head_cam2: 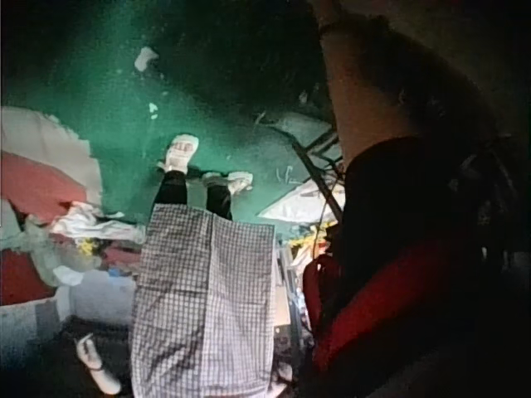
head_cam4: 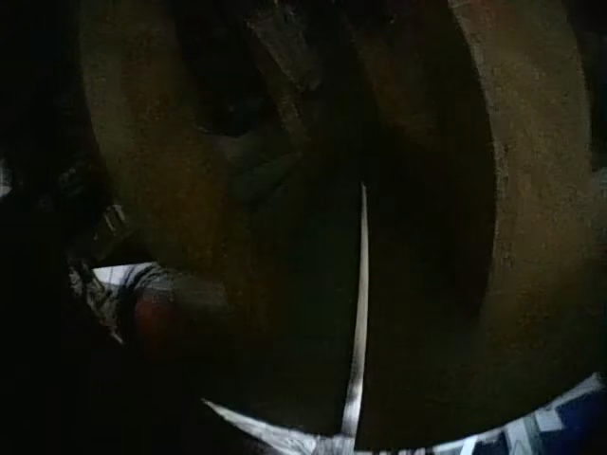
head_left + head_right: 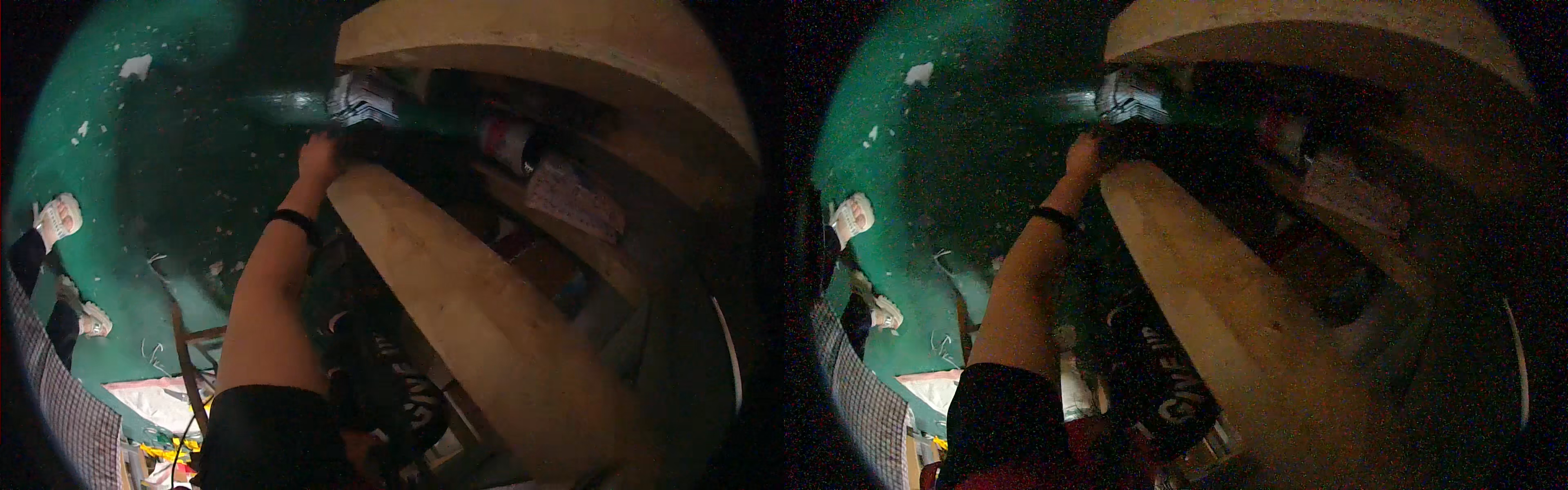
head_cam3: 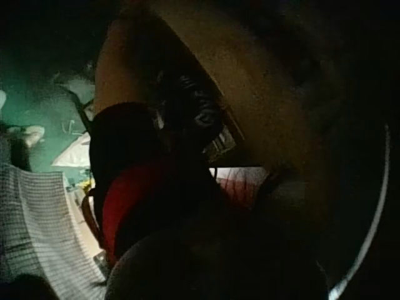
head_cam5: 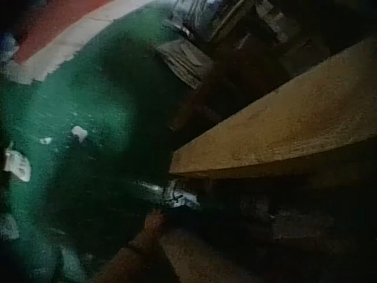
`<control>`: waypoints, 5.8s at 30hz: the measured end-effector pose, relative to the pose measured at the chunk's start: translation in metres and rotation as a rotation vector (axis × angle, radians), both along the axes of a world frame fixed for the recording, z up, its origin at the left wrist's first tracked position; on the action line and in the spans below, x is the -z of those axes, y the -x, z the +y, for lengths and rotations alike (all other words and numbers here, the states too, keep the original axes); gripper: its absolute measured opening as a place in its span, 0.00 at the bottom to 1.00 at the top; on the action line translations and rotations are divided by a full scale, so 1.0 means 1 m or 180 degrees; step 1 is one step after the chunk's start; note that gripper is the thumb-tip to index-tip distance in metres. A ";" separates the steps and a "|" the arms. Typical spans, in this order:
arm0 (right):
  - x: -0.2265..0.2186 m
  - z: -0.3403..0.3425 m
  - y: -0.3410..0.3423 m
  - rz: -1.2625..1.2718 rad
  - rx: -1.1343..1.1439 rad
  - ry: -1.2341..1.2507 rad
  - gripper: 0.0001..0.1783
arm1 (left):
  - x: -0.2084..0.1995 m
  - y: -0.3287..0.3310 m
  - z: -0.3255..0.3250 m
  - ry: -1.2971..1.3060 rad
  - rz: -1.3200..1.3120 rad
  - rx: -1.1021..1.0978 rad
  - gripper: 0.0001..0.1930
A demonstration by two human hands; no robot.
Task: The user is assembling a green electronic device, likely a heat gun or soldering tool, involving disassembly, wire routing, and soldering.
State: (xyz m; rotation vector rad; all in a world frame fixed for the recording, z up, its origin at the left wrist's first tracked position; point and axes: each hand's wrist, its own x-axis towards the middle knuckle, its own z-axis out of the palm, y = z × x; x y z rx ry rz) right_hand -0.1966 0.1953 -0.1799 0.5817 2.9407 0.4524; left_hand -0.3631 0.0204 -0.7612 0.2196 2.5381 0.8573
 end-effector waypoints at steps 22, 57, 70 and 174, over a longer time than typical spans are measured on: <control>-0.085 -0.163 -0.060 0.1065 -0.0840 0.0404 0.32 | -0.323 -0.093 -0.502 -0.1330 -0.0364 -0.3574 0.12; -0.262 -0.411 -0.346 0.1139 -0.1889 0.1042 0.16 | -0.657 -0.018 -0.448 -0.2483 0.0779 0.0921 0.17; -0.209 -0.308 -0.425 0.2367 -0.1396 0.2412 0.07 | -0.708 -0.197 -0.193 -0.2892 0.2116 0.0662 0.04; -0.092 -0.135 -0.500 0.6246 0.2680 0.3791 0.13 | -0.665 -0.413 -0.025 -0.2523 0.1680 0.4847 0.04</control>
